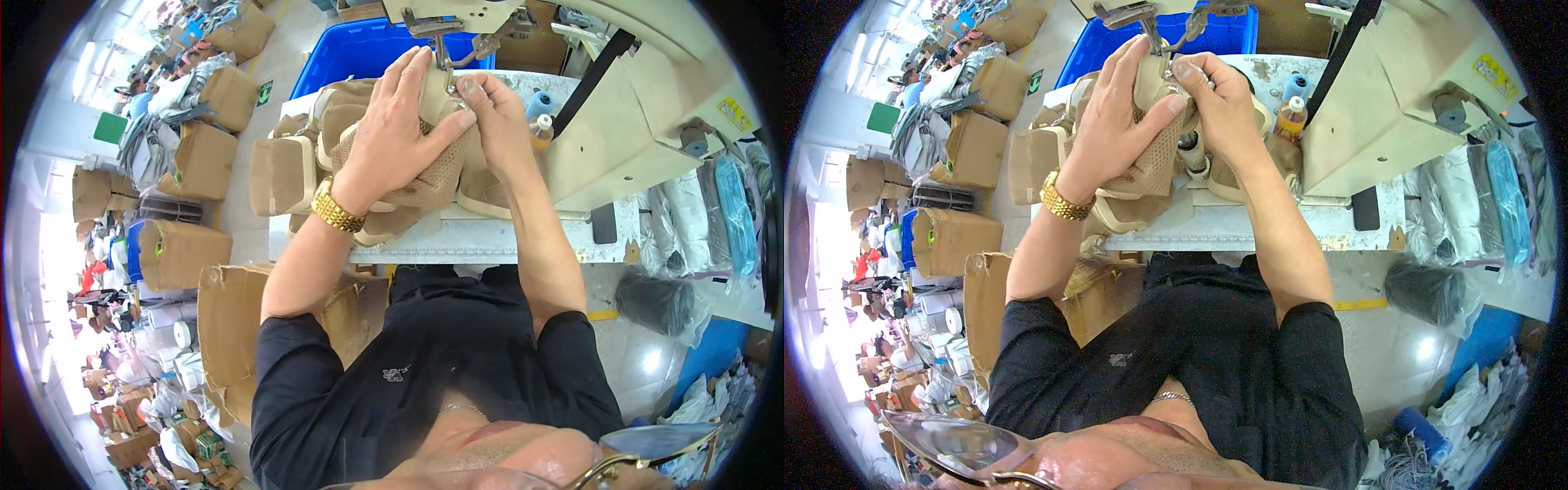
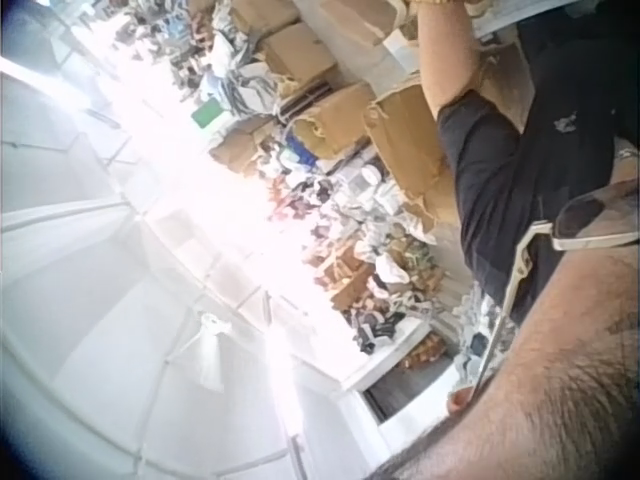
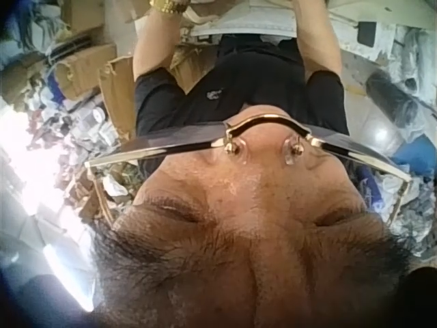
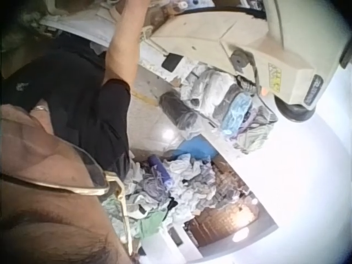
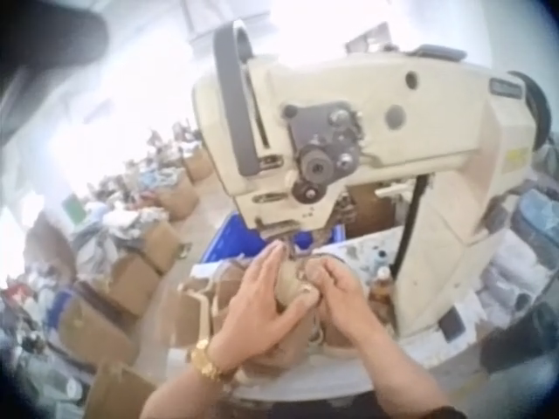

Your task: Sew and bind the edges of mesh fabric components using an industrial sewing machine.

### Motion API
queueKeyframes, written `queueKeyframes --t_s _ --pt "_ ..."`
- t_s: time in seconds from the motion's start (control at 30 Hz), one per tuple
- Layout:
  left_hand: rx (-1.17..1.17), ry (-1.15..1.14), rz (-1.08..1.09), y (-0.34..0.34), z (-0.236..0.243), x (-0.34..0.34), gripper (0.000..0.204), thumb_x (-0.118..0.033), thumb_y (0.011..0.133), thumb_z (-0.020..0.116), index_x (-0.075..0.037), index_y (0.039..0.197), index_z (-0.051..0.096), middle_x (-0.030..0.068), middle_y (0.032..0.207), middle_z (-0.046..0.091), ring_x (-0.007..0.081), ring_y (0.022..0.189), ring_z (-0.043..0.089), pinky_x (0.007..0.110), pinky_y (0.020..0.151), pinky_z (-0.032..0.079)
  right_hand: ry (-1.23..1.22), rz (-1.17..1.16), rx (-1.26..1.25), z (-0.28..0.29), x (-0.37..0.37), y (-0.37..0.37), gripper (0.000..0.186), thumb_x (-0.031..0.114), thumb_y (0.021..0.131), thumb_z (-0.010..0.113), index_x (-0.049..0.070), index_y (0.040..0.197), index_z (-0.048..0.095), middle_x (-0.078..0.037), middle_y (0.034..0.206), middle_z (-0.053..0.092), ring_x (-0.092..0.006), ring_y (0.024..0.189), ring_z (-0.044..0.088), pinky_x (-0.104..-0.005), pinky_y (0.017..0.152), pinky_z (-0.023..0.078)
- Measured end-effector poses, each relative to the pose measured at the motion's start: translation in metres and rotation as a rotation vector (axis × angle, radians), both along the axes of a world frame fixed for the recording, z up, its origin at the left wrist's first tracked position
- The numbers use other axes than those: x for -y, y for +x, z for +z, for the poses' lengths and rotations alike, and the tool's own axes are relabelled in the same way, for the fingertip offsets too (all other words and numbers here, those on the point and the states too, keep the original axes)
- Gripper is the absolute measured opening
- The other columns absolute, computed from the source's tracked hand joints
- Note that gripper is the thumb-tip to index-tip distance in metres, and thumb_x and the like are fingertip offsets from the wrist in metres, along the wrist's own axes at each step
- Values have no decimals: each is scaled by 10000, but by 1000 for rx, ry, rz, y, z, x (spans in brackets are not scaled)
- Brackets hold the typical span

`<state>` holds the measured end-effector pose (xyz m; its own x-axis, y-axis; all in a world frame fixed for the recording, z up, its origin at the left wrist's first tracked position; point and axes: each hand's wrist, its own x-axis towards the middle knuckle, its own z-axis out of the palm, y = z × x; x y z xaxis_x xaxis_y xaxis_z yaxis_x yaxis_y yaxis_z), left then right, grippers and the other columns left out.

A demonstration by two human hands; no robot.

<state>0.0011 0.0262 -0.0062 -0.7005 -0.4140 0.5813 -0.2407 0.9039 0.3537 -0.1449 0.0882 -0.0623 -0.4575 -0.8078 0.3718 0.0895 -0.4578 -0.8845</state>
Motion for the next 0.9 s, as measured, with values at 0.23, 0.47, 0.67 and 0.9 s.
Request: queueKeyframes --t_s 0.23,0.47,0.67,0.9 --pt "-21 9 69 -6 -4 -3 817 -439 832 700 61 1392 378 246 1402 421 398 1290 431 444 1050 390 -33 40 34 5 8 -3 260 271 990 583 18 1000 643 11 907 639 -51 838 541 -214 755 447" --pt "-63 49 117 -15 -4 -8 823 -433 824 703 76 1383 377 252 1373 438 404 1250 456 446 1028 407 -48 13 14 5 17 -8 270 283 1004 557 27 985 642 20 895 631 -49 829 532 -213 750 438" --pt "-57 75 203 -22 -3 -17 817 -437 824 699 92 1365 391 263 1350 450 413 1237 463 456 1015 418 -81 100 45 9 21 -14 262 276 1011 543 30 999 634 29 891 623 -38 811 522 -212 739 439" --pt "-53 145 96 -16 6 -6 789 -428 820 711 99 1333 427 262 1311 489 398 1187 517 431 994 439 -37 105 71 7 21 -15 215 213 996 556 17 1024 641 10 924 641 -59 844 552 -226 769 451"
